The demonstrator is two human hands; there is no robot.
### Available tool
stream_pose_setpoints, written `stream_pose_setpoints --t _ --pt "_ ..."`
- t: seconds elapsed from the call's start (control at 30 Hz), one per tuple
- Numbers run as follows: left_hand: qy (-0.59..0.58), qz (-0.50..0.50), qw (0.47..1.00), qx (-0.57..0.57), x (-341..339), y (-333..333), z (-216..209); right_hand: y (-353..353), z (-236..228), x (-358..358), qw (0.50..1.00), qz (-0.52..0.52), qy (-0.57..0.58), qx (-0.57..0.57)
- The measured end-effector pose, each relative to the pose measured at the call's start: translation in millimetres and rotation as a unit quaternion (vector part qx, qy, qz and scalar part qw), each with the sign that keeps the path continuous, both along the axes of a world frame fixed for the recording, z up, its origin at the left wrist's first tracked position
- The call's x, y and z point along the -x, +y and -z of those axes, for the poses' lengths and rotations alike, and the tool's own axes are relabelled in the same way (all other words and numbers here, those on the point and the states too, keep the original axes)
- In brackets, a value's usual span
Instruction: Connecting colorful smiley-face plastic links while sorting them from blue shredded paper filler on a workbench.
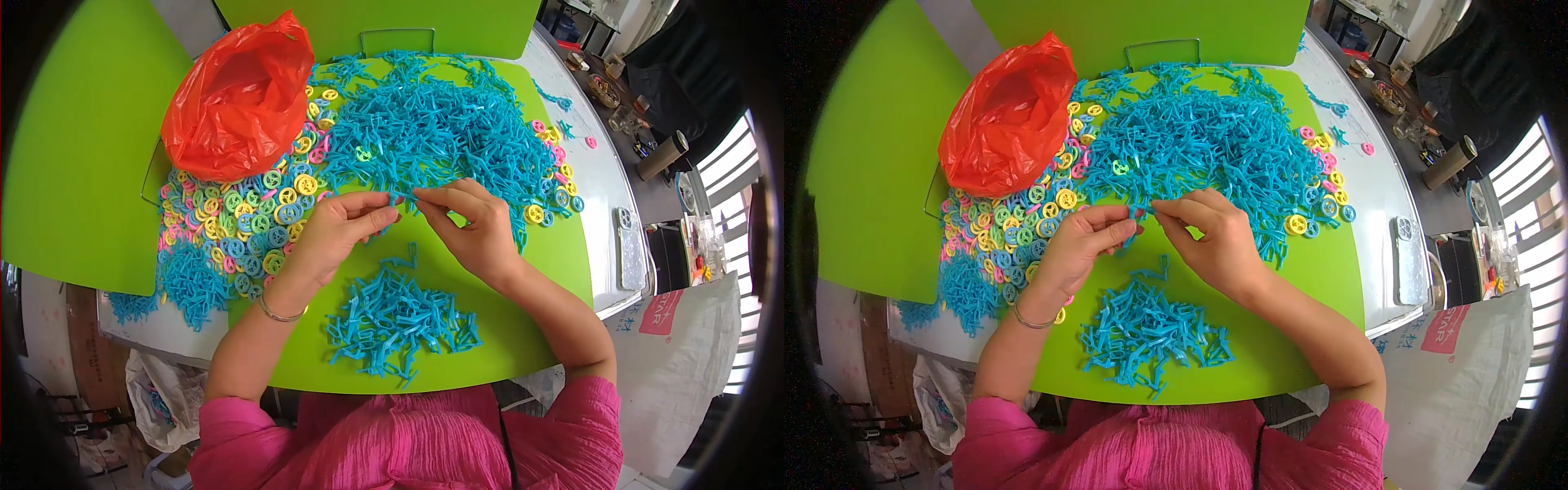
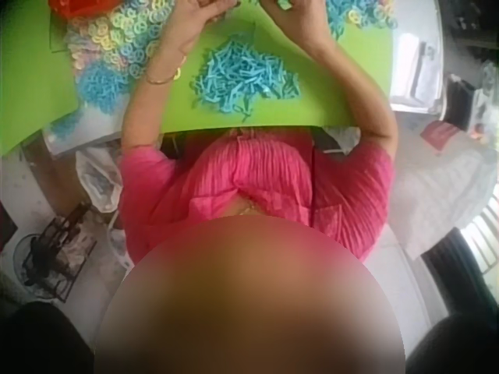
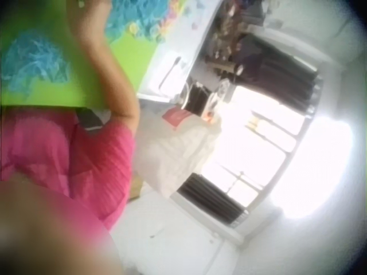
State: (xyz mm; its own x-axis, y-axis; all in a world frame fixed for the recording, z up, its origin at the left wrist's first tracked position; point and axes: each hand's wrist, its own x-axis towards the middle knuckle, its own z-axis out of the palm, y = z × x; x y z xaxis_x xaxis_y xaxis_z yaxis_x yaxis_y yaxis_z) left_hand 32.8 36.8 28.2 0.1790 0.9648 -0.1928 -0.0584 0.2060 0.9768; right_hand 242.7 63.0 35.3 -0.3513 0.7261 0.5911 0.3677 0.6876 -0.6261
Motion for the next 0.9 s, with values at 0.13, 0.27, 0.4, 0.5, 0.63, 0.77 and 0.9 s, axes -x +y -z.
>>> stream_pose_setpoints --t 0.13,0.27,0.4,0.5,0.63,0.77,0.9 --pt "-0.045 -0.021 0.999 -0.009 1.5 -1.0 1.1 -2.3 -1.7 2.9 1.0 0.002 0.026 0.01" --pt "-0.048 -0.016 0.999 0.006 0.2 -1.3 -1.0 -2.6 -3.8 2.0 1.0 0.005 0.021 0.003" --pt "-0.08 -0.022 0.996 0.021 -2.2 -3.6 -2.5 -1.2 -2.2 1.4 1.0 0.004 0.019 -0.014" --pt "-0.088 -0.038 0.995 0.022 1.5 -2.3 1.5 -1.6 -2.4 3.3 1.0 0.005 0.026 -0.016" --pt "-0.08 -0.033 0.996 0.02 -4.0 -4.7 -3.0 -1.9 -3.3 1.3 1.0 0.004 0.027 -0.014" --pt "-0.071 -0.039 0.997 -0.02 -4.5 -5.1 -0.5 0.9 -2.3 2.3 0.985 0.004 -0.04 -0.17" --pt "0.069 -0.065 0.987 -0.127 -6.5 -8.7 -2.0 -3.3 -4.5 1.3 0.993 -0.014 -0.04 -0.111"
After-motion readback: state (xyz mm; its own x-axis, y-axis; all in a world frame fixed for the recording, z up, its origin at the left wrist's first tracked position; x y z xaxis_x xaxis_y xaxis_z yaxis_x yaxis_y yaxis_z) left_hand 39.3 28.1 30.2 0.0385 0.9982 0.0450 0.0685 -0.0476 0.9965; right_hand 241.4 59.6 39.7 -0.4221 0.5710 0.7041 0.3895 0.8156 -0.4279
